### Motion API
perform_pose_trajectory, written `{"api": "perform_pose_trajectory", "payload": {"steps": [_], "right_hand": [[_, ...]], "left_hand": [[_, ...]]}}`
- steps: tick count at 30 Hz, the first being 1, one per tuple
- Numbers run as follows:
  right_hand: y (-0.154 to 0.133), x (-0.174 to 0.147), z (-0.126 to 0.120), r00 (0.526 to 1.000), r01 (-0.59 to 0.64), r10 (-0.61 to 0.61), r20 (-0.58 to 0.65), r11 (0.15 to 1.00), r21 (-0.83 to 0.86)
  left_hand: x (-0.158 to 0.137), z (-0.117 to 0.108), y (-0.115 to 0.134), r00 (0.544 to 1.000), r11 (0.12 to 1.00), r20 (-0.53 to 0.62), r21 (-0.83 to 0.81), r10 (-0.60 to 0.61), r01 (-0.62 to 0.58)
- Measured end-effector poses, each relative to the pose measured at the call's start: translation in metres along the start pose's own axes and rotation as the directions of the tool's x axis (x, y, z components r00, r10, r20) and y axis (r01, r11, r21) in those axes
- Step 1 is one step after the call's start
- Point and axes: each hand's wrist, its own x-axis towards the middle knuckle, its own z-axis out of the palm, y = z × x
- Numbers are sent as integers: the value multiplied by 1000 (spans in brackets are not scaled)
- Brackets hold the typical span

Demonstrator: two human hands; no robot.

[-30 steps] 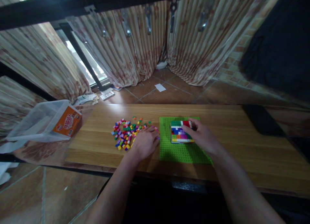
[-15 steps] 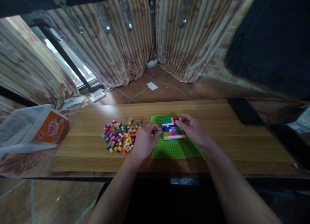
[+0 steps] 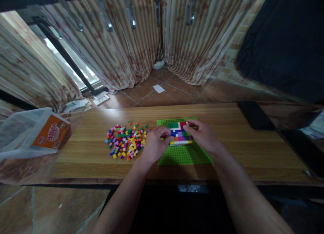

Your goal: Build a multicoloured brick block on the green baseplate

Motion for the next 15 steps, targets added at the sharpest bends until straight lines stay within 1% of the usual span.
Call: {"api": "perform_pose_trajectory", "payload": {"steps": [5, 8, 10, 12, 15], "right_hand": [[2, 0, -1, 1000, 27, -27, 2, 1000, -1], [2, 0, -1, 1000, 13, -13, 3, 1000, 5], [1, 0, -1, 1000, 2, -2, 0, 1000, 6], [0, -1, -1, 1000, 2, -2, -2, 1000, 5], [0, -1, 0, 1000, 11, -11, 5, 1000, 18]], "left_hand": [[1, -3, 0, 998, 997, 58, -82, -9, 14], [1, -5, 0, 996, 989, 70, -130, -62, 70], [1, -4, -1, 991, 974, 76, -191, -113, 125], [2, -1, -4, 981, 938, 75, -288, -180, 194], [3, 2, -7, 947, 837, 96, -445, -308, 317]]}}
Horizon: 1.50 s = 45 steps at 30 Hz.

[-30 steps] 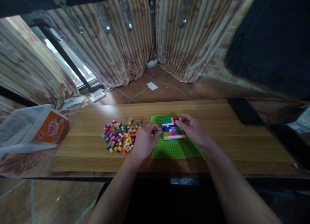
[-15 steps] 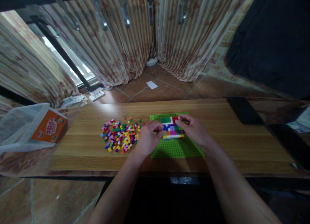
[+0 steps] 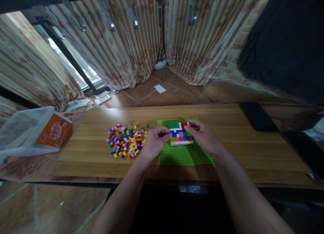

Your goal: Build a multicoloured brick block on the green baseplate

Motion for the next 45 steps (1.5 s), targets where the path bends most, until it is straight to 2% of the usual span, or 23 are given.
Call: {"api": "perform_pose_trajectory", "payload": {"steps": [5, 9, 13, 17, 21, 24, 26, 28, 31, 33, 35, 37, 39, 40, 42, 45], "right_hand": [[6, 1, 2, 999, 43, -43, 21, 999, 8], [10, 3, 7, 997, 69, -70, 30, 997, 29], [10, 2, 10, 996, 84, -85, -10, 994, -74], [9, 2, 10, 997, 72, -73, -12, 994, -85], [11, 3, 8, 1000, 24, -24, -3, 999, -25], [10, 2, 4, 1000, 5, -6, -24, 999, -46], [4, 0, -1, 999, 38, -39, -13, 995, -91], [-3, -4, -7, 990, 134, -125, 73, 980, -147], [-9, -10, -11, 946, 262, -205, 253, 940, -217], [-8, -11, -11, 935, 290, -210, 286, 916, -275], [-4, -10, -9, 932, 317, -232, 278, 893, -319], [0, -8, -7, 924, 347, -258, 282, 875, -337], [3, -6, -6, 919, 366, -274, 283, 861, -353], [3, -5, -6, 919, 369, -276, 283, 854, -366], [5, -3, -7, 919, 372, -274, 285, 841, -392], [7, -1, -8, 917, 376, -267, 296, 827, -418]], "left_hand": [[3, 1, 2, 981, 965, -5, -179, -193, 189], [5, 4, 5, 962, 932, -23, -255, -273, 259], [9, 9, 5, 944, 902, -43, -312, -328, 299], [10, 14, 0, 954, 906, -52, -332, -296, 264], [3, 12, -1, 979, 944, -75, -291, -187, 158], [-3, 1, 6, 990, 965, -66, -239, -128, 109], [-6, -13, 12, 990, 972, -89, -218, -111, 89], [-6, -33, 18, 980, 974, -171, -218, -105, 67], [-6, -69, 21, 935, 977, -338, -208, -105, 34], [-7, -97, 21, 900, 988, -425, -148, -97, 37], [-10, -124, 19, 846, 997, -527, -42, -81, 68], [-14, -147, 16, 775, 983, -630, 113, -44, 147], [-19, -163, 13, 742, 914, -671, 308, 12, 263], [-21, -167, 12, 751, 857, -660, 406, 35, 317], [-24, -168, 10, 803, 726, -592, 579, 62, 371], [-23, -161, 6, 883, 557, -458, 762, 102, 330]]}}
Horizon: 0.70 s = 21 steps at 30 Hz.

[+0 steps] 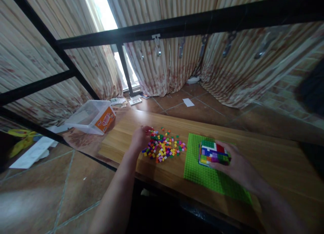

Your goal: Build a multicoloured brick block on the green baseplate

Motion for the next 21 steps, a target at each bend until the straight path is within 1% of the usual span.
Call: {"api": "perform_pose_trajectory", "payload": {"steps": [2, 4, 7, 11, 16, 21], "right_hand": [[2, 1, 1, 1000, 2, -2, 10, 1000, -10], [3, 1, 1, 1000, 2, -1, 12, 1000, -13], [2, 0, 1, 1000, 2, -1, 9, 1000, -7], [1, -1, -1, 1000, 4, -4, 14, 1000, -5], [-1, -1, -1, 1000, 2, -2, 12, 1000, -1], [-2, -1, -3, 1000, -3, 3, 17, 1000, 10]], "left_hand": [[1, 7, 3, 994, 989, 18, 101, 109, -110], [3, 13, 4, 980, 964, 46, 178, 194, -199], [7, 20, 3, 966, 935, 96, 245, 239, -256], [9, 20, 4, 964, 926, 121, 272, 238, -262], [8, 16, 9, 975, 941, 110, 258, 195, -217], [9, 14, 10, 975, 942, 94, 255, 200, -218]]}}
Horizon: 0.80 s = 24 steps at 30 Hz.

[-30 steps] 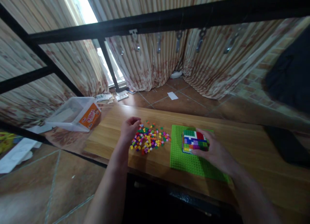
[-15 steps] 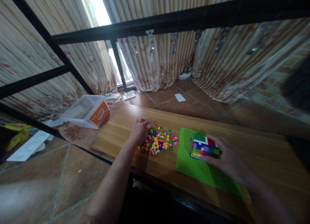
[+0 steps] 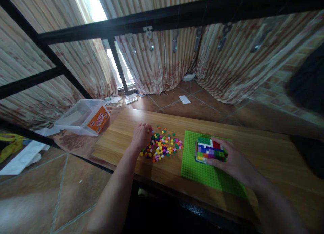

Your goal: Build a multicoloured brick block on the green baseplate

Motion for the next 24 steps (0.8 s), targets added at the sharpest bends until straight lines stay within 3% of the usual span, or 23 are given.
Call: {"api": "perform_pose_trajectory", "payload": {"steps": [9, 20, 24], "right_hand": [[-1, 0, -4, 1000, -6, 7, -16, 999, 52], [-2, 1, -2, 999, -39, 40, -10, 997, 71], [-3, 2, -4, 999, -40, 42, -25, 995, 90]], "left_hand": [[1, 2, 0, 1000, 999, 0, -34, -23, 23], [11, 11, 4, 998, 997, -22, 48, -52, 53], [10, 11, 6, 996, 997, -43, -10, -75, 74]]}}
